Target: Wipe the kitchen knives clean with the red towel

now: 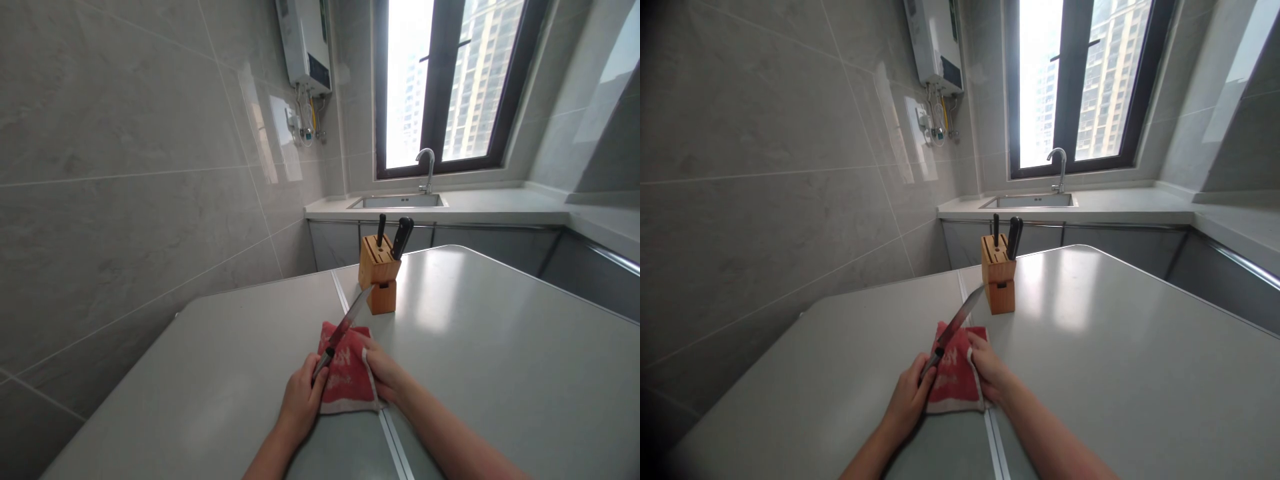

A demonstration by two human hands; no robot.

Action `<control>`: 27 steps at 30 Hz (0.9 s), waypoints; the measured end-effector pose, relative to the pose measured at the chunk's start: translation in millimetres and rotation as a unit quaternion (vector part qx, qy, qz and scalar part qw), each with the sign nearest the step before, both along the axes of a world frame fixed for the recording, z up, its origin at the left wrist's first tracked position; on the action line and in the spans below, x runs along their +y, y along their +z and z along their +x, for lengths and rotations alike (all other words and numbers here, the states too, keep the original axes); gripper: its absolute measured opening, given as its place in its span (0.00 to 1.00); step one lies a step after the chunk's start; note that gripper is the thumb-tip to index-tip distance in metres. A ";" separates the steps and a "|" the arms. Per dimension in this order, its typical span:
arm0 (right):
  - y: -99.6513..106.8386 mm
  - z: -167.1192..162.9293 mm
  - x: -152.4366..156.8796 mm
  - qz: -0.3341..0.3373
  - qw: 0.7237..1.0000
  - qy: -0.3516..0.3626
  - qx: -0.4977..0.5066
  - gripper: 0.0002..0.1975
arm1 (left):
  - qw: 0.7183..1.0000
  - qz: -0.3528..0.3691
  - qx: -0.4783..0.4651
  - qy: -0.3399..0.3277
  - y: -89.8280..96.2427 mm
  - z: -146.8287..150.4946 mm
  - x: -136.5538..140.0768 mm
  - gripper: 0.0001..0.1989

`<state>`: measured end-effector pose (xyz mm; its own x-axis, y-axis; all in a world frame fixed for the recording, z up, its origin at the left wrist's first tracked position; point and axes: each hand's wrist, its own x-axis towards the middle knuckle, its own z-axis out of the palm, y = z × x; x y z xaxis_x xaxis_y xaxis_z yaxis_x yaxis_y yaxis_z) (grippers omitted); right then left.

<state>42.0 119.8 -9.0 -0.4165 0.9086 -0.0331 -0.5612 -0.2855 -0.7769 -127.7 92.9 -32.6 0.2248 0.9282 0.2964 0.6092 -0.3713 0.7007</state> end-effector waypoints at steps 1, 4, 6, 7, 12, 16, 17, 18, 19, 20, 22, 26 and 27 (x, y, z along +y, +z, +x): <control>-0.4 -0.7 -1.0 0.010 1.000 0.006 0.002 0.15 | 1.000 0.002 0.005 -0.004 0.2 0.2 -0.7 0.11; -1.4 -1.3 -3.8 0.031 0.999 0.029 -0.008 0.15 | 1.000 0.005 0.017 -0.015 1.2 0.8 -2.1 0.11; -3.0 -0.7 -4.6 0.039 0.998 0.027 -0.030 0.14 | 0.999 0.007 0.024 -0.021 1.8 0.9 -2.5 0.11; -3.9 -0.4 -4.7 0.045 0.998 0.019 -0.041 0.14 | 0.999 0.008 0.026 -0.024 2.1 0.9 -2.6 0.10; -6.6 0.7 -4.5 0.071 0.995 0.013 -0.068 0.11 | 0.998 0.014 0.034 -0.047 3.6 0.8 -3.2 0.12; -9.1 -0.1 -3.8 0.059 0.996 0.004 -0.074 0.11 | 0.998 0.024 0.033 -0.044 3.5 1.7 -3.7 0.13; -10.4 -0.3 -3.1 0.055 0.996 0.001 -0.073 0.11 | 0.998 0.025 0.033 -0.040 3.2 2.0 -3.7 0.12; -12.0 -0.6 -2.4 0.052 0.996 0.001 -0.072 0.10 | 0.998 0.026 0.035 -0.036 2.9 2.3 -3.7 0.12; -13.5 -0.7 -1.5 0.049 0.996 0.004 -0.070 0.11 | 0.998 0.027 0.039 -0.030 2.6 2.5 -3.7 0.12; -14.9 -0.8 -0.7 0.046 0.997 0.008 -0.068 0.11 | 0.998 0.029 0.043 -0.025 2.3 2.6 -3.7 0.11; -16.6 -0.7 0.6 0.041 0.997 0.015 -0.066 0.13 | 0.998 0.032 0.050 -0.020 1.9 2.6 -3.7 0.11; -16.1 0.0 1.2 0.038 0.996 0.002 -0.075 0.15 | 0.998 0.040 0.047 -0.023 1.3 1.9 -3.7 0.11; -15.6 0.1 1.1 0.037 0.997 -0.002 -0.074 0.15 | 0.998 0.041 0.046 -0.024 1.1 1.7 -3.7 0.11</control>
<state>42.1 120.8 -24.7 -0.4093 0.9120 -0.0260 -0.4395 -0.2221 -0.8704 -126.0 89.3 -31.5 0.2982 0.8889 0.3478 0.6498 -0.4560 0.6082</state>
